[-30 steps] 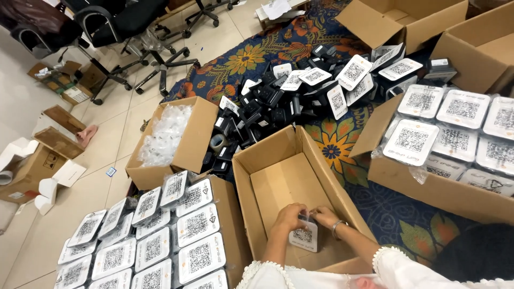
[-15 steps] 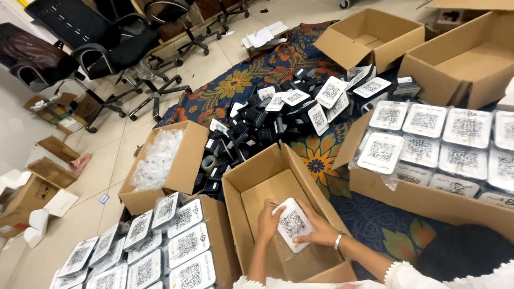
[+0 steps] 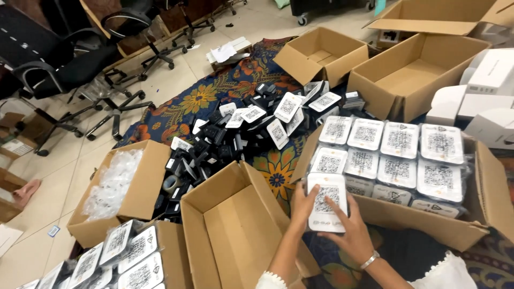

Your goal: The person sorts and organizes handheld QR code scanners from plastic packaging into cardboard boxes.

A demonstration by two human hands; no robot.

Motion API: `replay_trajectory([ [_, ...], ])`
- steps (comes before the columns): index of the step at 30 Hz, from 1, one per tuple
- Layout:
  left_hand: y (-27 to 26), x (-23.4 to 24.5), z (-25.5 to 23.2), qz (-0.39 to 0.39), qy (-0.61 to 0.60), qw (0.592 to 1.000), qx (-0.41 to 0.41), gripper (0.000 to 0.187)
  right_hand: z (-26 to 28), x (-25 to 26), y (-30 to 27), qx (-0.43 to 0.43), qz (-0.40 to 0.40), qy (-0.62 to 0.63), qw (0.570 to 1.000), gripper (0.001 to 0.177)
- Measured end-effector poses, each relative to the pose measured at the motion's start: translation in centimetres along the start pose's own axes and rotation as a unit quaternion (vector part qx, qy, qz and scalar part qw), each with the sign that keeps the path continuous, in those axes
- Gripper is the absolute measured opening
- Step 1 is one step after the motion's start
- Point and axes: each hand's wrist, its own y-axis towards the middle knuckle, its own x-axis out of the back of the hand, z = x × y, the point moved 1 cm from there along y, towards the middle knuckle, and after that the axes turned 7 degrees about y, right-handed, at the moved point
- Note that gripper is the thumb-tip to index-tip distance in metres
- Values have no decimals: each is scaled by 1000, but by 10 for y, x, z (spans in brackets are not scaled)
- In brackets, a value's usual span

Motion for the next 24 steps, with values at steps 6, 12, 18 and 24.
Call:
replay_trajectory([
  [6, 35, -103, 9, 70, -62, 994, -55, 53, -57, 49, 29, -39, -49, -113, 992, 92],
  [12, 51, -138, 31, 57, 108, 975, -185, 60, -99, 60, 45, -22, -83, -136, 987, 77],
  [18, 20, -126, 0, 4, 362, 887, -288, 46, -137, 37, 52, 8, -49, -140, 989, 81],
  [24, 6, -102, -8, -25, 428, 837, -341, 53, -127, 41, 46, 33, -35, -284, 958, 87],
])
